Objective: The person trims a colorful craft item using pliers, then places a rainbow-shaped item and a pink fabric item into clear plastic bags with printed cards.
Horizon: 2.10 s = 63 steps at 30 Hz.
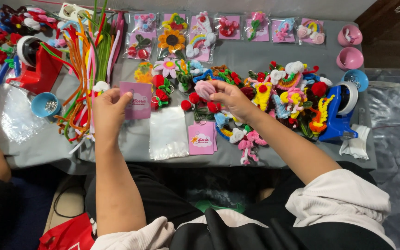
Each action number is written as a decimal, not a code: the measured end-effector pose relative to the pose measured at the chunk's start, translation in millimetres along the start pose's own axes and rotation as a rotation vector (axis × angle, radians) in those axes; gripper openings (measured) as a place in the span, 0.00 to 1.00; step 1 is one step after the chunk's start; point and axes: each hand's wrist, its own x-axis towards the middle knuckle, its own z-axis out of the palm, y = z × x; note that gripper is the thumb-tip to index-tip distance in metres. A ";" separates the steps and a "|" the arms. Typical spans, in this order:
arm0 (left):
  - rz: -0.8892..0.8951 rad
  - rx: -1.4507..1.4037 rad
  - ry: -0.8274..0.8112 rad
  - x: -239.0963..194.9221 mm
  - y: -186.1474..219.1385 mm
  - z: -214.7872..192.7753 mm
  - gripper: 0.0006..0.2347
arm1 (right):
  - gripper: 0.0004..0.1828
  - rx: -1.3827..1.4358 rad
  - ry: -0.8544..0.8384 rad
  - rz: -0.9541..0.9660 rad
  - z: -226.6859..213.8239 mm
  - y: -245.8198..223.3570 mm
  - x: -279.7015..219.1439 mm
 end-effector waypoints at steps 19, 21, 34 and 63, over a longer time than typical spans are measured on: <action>-0.104 0.602 -0.523 2.5 -72.8 101.0 0.13 | 0.21 0.561 0.050 0.327 -76.4 20.3 -55.7; -0.019 0.841 -0.443 11.2 -97.4 108.1 0.13 | 0.21 0.587 0.055 0.344 -80.6 26.2 -54.2; 0.311 -0.147 -0.361 -78.4 39.9 152.8 0.09 | 0.21 0.508 0.054 0.329 -60.6 34.4 -54.4; 0.417 0.692 -1.273 -164.9 -57.9 192.4 0.08 | 0.17 0.532 0.085 0.322 -80.8 19.9 -73.4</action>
